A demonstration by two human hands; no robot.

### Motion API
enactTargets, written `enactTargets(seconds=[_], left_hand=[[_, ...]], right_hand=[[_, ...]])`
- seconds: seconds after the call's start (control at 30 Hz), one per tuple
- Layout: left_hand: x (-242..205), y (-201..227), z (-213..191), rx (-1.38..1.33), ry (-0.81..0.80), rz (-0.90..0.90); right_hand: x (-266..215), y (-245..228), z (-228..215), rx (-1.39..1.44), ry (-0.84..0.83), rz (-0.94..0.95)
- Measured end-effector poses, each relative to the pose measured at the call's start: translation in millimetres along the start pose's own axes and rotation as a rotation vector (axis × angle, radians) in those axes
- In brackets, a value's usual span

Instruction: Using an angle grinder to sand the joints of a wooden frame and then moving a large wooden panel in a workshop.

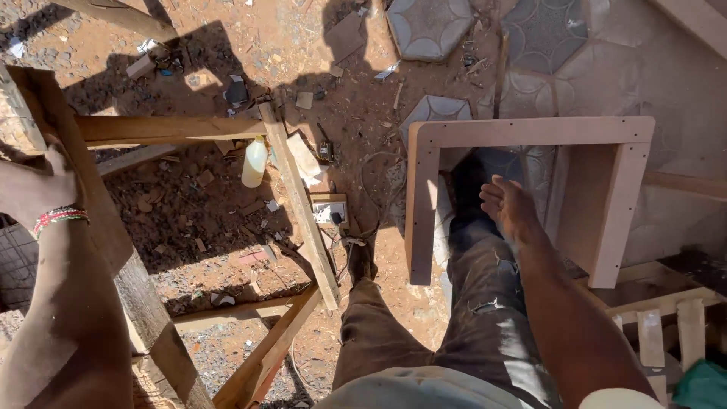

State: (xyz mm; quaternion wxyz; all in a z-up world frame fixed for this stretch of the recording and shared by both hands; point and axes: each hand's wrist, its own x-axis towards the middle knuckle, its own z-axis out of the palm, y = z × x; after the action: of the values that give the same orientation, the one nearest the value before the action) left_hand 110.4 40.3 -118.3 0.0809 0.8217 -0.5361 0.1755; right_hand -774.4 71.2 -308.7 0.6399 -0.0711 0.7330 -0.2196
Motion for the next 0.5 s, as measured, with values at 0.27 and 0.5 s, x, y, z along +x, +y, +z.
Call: enactTargets(seconds=[0.27,0.5], left_hand=[[-310,323,-119,-0.539,-0.459,-0.287],[-573,381,-161,-0.577,-0.874,-0.713]], right_hand=[[161,-106,-54,0.816,0.405,0.202],[147,-90,-63,0.883,0.383,0.123]])
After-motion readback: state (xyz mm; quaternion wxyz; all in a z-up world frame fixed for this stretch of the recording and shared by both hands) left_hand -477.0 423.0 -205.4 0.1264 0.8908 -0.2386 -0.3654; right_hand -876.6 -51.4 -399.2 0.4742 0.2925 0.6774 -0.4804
